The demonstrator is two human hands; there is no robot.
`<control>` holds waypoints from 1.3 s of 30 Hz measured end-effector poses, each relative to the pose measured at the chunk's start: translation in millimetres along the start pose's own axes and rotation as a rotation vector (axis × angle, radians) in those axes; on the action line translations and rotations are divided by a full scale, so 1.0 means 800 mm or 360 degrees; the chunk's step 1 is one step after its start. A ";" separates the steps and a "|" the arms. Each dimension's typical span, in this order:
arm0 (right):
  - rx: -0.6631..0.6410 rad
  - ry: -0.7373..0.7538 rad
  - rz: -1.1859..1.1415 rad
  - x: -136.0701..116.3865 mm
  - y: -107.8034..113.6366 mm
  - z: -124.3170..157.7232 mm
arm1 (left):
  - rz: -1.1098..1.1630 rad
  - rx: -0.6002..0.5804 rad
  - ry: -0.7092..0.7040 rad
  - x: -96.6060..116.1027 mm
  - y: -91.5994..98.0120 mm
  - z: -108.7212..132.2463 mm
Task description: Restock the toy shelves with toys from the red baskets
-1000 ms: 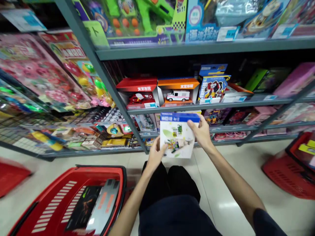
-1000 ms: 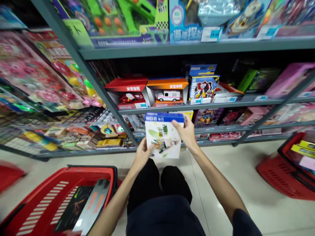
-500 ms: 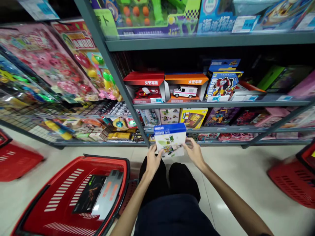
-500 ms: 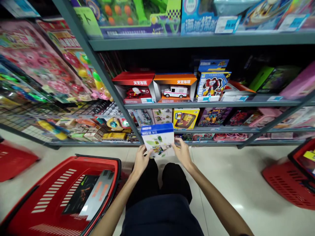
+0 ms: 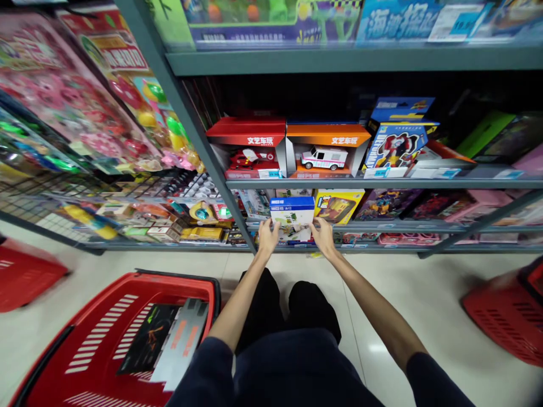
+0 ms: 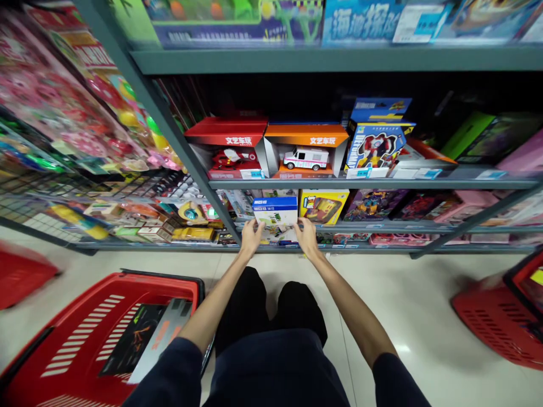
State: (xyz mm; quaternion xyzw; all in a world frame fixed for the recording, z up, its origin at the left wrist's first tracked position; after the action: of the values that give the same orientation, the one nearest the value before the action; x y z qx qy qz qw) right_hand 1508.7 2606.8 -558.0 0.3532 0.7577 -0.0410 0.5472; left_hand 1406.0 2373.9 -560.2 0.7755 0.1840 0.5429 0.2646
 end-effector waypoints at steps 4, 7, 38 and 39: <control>-0.0009 -0.0001 0.0029 0.002 -0.006 -0.031 | 0.0004 -0.0003 -0.0001 0.001 -0.002 -0.032; 0.0018 -0.0006 0.0052 0.002 -0.010 -0.044 | 0.0075 0.0034 -0.0048 0.002 -0.001 -0.043; 0.0339 0.0030 -0.0297 0.043 -0.050 -0.012 | 0.0622 -0.0037 0.0018 -0.036 -0.071 -0.031; 0.0312 0.0016 -0.0241 0.047 -0.054 -0.011 | 0.0626 -0.0069 0.0055 -0.039 -0.075 -0.031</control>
State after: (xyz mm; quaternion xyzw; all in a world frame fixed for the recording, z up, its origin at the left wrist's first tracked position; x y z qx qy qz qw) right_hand 1470.6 2597.1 -601.1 0.3469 0.7773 -0.1542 0.5017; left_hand 1372.2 2409.1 -613.4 0.7811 0.0218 0.6013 0.1668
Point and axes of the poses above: each hand's wrist, its own z-axis away from the middle knuckle, its own y-axis out of the back of the hand, x = y × z, the point moved 7 cm from there along -z, towards the middle knuckle, and after that the axes turned 10 degrees about -z, right-handed, at the moved point
